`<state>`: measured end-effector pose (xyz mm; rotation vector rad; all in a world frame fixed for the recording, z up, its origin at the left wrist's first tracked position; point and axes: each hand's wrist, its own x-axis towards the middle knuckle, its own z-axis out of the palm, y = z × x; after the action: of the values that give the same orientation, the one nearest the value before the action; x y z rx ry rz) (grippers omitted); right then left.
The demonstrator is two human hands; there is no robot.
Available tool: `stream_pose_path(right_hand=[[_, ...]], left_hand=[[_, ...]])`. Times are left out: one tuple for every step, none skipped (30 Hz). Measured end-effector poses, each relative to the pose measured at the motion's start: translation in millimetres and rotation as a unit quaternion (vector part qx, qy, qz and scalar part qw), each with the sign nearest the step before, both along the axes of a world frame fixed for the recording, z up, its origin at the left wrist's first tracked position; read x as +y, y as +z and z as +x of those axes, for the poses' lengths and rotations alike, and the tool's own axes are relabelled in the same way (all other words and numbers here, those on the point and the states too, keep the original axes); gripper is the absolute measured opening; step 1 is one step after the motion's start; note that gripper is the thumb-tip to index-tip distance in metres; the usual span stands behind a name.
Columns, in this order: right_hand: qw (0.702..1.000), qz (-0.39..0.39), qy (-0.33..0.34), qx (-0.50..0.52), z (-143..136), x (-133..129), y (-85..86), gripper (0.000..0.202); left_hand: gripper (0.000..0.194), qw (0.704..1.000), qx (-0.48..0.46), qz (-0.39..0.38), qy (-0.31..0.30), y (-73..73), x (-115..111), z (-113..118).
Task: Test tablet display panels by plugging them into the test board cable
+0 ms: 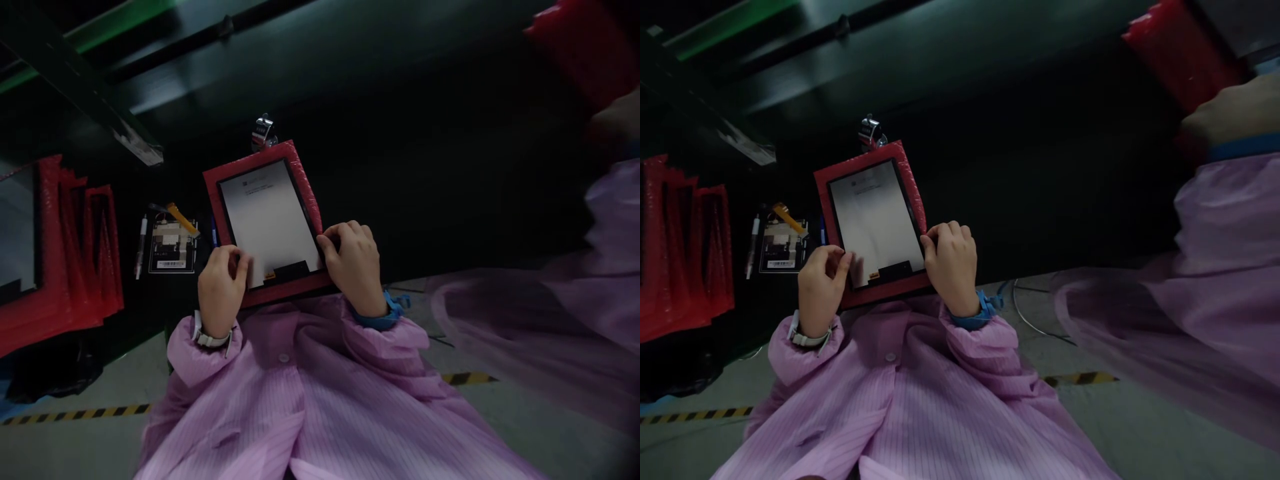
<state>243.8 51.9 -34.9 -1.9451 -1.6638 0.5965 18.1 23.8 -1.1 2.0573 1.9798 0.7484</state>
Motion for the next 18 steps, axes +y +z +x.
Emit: stream_pose_path(right_hand=[[1.0,-0.001,-0.009,0.025,0,0,1.4,0.012],[0.998,-0.002,-0.019,0.058,1,0,2.4,0.011],[0.995,-0.005,-0.028,0.098,1,-1,2.8,0.011],[0.989,-0.012,-0.034,0.145,2,-1,2.6,0.012],[0.979,-0.023,-0.034,0.199,3,-1,2.0,0.015],[0.966,-0.037,-0.03,0.256,3,-1,1.1,0.019],[0.948,-0.05,-0.024,0.313,3,-2,0.4,0.023],[0.929,-0.059,-0.019,0.366,2,-2,0.2,0.029],[0.908,-0.063,-0.018,0.413,1,-3,0.8,0.037],[0.89,-0.06,-0.023,0.451,0,-4,2.5,0.045],[0.876,-0.052,-0.033,0.479,-1,-5,5.2,0.053],[0.866,-0.037,-0.044,0.496,-1,-8,8.9,0.058],[0.861,-0.02,-0.057,0.504,-1,-11,13.4,0.061],[0.86,-0.001,-0.07,0.506,0,-15,18.5,0.061],[0.86,0.019,-0.085,0.503,1,-19,24.0,0.062],[0.859,0.036,-0.1,0.501,3,-24,29.6,0.062],[0.857,0.049,-0.117,0.5,5,-29,35.3,0.062],[0.853,0.06,-0.133,0.502,7,-34,40.9,0.062]], left_hand=[[0.021,1.0,0.021,0.006,-0.018,1.9,-1,-3],[0.021,0.999,0.04,0.009,-0.032,3.0,-3,-6],[0.023,0.997,0.058,0.007,-0.041,3.3,-5,-9],[0.024,0.996,0.072,0.003,-0.05,2.9,-8,-11],[0.025,0.995,0.083,-0.003,-0.058,1.8,-10,-13],[0.026,0.994,0.092,-0.009,-0.065,0.3,-13,-14],[0.028,0.993,0.097,-0.014,-0.071,-1.2,-15,-14],[0.029,0.992,0.099,-0.017,-0.076,-2.3,-17,-14],[0.031,0.992,0.094,-0.02,-0.079,-2.7,-19,-14],[0.032,0.993,0.084,-0.023,-0.079,-2.3,-21,-13],[0.034,0.994,0.067,-0.028,-0.077,-1.1,-23,-12],[0.035,0.996,0.041,-0.033,-0.075,0.8,-25,-10],[0.035,0.997,0.006,-0.038,-0.07,3.2,-28,-7],[0.036,0.996,-0.039,-0.043,-0.061,5.5,-31,-4],[0.037,0.993,-0.097,-0.048,-0.047,7.7,-35,0],[0.042,0.984,-0.167,-0.053,-0.031,9.3,-38,5],[0.052,0.967,-0.246,-0.066,-0.013,10.3,-41,10],[0.063,0.941,-0.328,-0.086,0.003,11.0,-44,15]])
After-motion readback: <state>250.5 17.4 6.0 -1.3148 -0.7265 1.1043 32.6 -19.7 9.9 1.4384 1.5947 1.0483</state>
